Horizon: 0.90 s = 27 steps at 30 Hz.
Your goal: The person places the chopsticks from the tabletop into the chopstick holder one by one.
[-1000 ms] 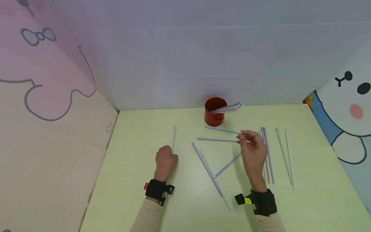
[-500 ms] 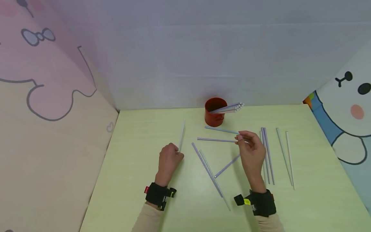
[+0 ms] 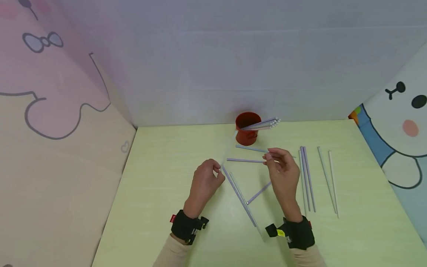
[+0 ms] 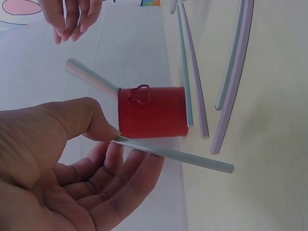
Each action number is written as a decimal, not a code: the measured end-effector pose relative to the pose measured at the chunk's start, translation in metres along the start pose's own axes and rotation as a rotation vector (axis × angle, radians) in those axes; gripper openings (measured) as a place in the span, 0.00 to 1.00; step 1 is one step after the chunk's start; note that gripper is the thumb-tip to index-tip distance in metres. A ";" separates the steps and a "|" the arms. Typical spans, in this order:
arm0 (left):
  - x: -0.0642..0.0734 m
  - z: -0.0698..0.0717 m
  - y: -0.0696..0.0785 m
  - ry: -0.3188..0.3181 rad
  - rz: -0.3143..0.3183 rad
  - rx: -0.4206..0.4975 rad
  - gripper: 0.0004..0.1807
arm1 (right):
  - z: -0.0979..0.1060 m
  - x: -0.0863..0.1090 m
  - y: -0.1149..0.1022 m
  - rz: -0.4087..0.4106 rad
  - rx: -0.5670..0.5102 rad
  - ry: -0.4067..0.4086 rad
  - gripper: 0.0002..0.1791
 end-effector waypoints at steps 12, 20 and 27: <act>0.009 -0.013 0.030 -0.016 -0.181 0.085 0.10 | -0.016 0.003 -0.013 -0.002 -0.053 -0.073 0.16; 0.012 -0.021 0.038 -0.071 -0.253 0.118 0.10 | -0.017 0.008 -0.016 -0.036 -0.080 -0.097 0.18; 0.015 -0.025 0.039 -0.105 -0.277 0.150 0.10 | -0.019 0.010 -0.021 -0.011 -0.169 -0.113 0.16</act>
Point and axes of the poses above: each hand's wrist, its own x-axis away from the middle knuckle, its own z-axis out of the back of the hand, y = z × x, the point moved 4 cm from there along -x, towards the middle knuckle
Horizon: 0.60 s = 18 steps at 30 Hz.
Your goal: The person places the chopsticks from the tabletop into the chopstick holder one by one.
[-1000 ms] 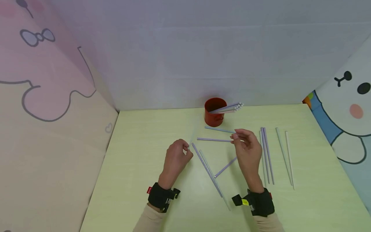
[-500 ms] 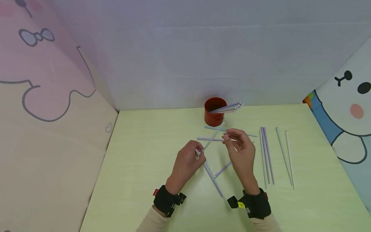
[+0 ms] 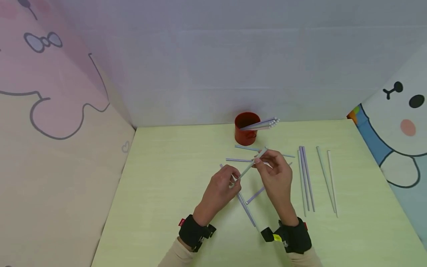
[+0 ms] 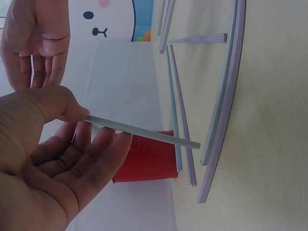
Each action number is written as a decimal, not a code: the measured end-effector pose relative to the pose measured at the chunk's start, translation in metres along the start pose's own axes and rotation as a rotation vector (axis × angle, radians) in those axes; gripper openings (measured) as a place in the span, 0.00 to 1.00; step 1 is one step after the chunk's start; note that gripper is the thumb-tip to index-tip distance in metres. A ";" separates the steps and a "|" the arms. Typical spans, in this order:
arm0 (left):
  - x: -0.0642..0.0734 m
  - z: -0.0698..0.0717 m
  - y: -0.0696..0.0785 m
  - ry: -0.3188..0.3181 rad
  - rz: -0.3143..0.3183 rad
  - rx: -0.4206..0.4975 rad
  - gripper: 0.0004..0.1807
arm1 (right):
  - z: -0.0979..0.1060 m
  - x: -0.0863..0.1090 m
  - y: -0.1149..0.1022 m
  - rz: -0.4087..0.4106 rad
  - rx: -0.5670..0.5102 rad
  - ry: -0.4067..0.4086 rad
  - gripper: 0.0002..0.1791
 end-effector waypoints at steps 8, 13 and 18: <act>0.006 -0.001 -0.006 -0.019 0.042 -0.018 0.09 | 0.005 -0.010 -0.009 0.081 -0.049 0.035 0.17; 0.013 -0.002 -0.014 -0.009 0.076 -0.021 0.08 | 0.019 -0.027 -0.019 0.147 -0.091 0.095 0.16; 0.017 -0.005 -0.024 0.012 0.098 -0.044 0.07 | 0.032 -0.045 -0.033 0.226 -0.129 0.159 0.15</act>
Point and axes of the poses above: each hand's wrist, its own x-axis away from the middle knuckle, its own z-axis out of the back of the hand, y = z × x, the point moved 4 cm from there along -x, towards the middle knuckle
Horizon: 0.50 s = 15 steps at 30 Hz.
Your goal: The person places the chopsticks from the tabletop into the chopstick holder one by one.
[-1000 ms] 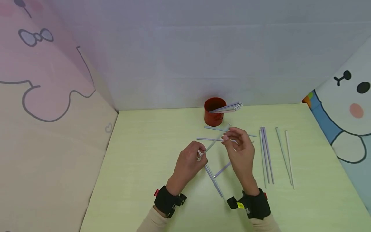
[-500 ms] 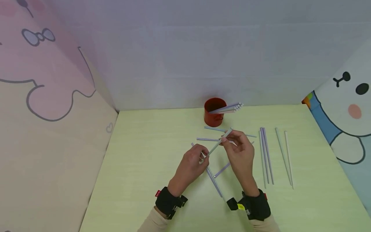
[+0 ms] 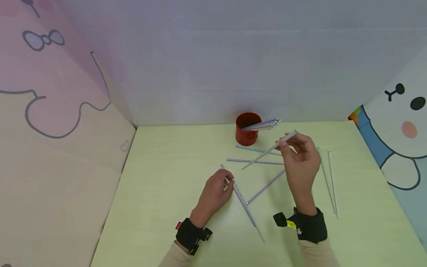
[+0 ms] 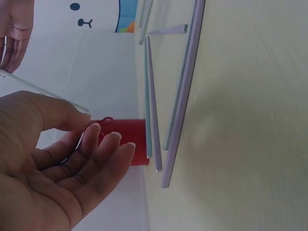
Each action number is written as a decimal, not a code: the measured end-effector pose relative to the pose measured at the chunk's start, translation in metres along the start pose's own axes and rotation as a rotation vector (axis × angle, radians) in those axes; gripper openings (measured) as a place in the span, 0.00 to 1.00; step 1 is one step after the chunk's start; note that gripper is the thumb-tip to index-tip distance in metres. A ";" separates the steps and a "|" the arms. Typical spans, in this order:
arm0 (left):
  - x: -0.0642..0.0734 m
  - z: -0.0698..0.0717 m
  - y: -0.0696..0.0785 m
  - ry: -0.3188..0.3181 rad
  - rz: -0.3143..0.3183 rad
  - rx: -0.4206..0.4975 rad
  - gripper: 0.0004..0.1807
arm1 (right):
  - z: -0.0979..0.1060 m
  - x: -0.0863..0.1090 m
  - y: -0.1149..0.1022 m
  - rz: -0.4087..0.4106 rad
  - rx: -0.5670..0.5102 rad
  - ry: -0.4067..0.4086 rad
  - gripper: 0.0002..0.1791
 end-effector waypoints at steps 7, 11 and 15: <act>0.004 -0.001 -0.019 0.009 0.065 -0.033 0.07 | 0.005 -0.027 -0.019 0.102 -0.029 0.085 0.14; 0.007 0.002 -0.031 0.025 0.123 -0.035 0.07 | 0.007 -0.039 -0.032 0.155 -0.057 0.154 0.13; 0.009 0.003 -0.041 0.051 0.148 -0.041 0.06 | 0.007 -0.051 -0.044 0.203 -0.065 0.218 0.13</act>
Point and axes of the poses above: each hand's wrist, its own x-axis away from the middle knuckle, its own z-axis out of the back of the hand, y = z × x, the point moved 4 cm from there along -x, towards the middle knuckle
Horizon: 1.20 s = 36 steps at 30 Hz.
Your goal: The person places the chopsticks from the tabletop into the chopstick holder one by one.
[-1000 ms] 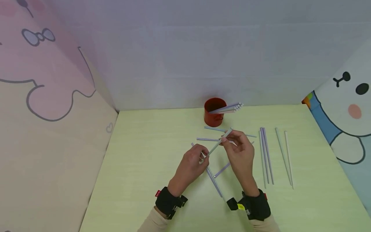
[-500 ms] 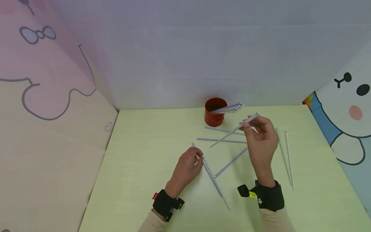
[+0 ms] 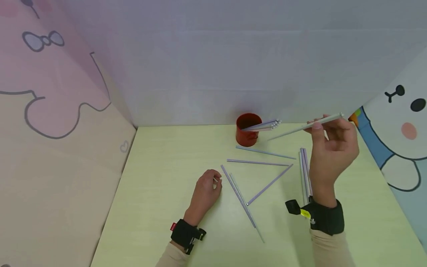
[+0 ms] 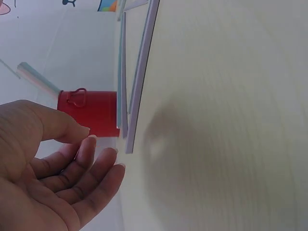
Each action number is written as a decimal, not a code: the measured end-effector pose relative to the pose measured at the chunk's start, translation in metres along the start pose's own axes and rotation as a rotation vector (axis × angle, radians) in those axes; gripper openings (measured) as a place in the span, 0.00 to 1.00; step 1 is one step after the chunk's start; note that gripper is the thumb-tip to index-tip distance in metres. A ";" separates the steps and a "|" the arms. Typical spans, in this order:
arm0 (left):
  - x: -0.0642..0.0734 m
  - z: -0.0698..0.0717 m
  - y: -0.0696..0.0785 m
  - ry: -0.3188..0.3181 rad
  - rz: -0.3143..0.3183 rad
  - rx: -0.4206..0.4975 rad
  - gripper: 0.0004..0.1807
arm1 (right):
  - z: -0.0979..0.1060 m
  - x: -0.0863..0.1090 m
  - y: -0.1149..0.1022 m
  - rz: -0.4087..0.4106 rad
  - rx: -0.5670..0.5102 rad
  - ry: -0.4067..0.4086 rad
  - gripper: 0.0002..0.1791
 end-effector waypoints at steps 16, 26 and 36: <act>0.006 -0.004 -0.007 0.045 -0.016 -0.002 0.07 | -0.010 -0.024 0.003 0.126 0.041 0.077 0.11; 0.008 -0.002 -0.005 0.059 -0.047 -0.018 0.07 | -0.004 -0.021 0.030 0.085 0.105 0.039 0.11; 0.011 -0.004 -0.005 0.052 -0.067 -0.016 0.07 | -0.003 -0.007 0.048 0.015 0.134 -0.020 0.10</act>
Point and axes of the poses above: each hand's wrist, its own x-axis away from the middle knuckle, its own z-axis out of the back of the hand, y = z × x, the point moved 4 cm from there along -x, towards the middle knuckle
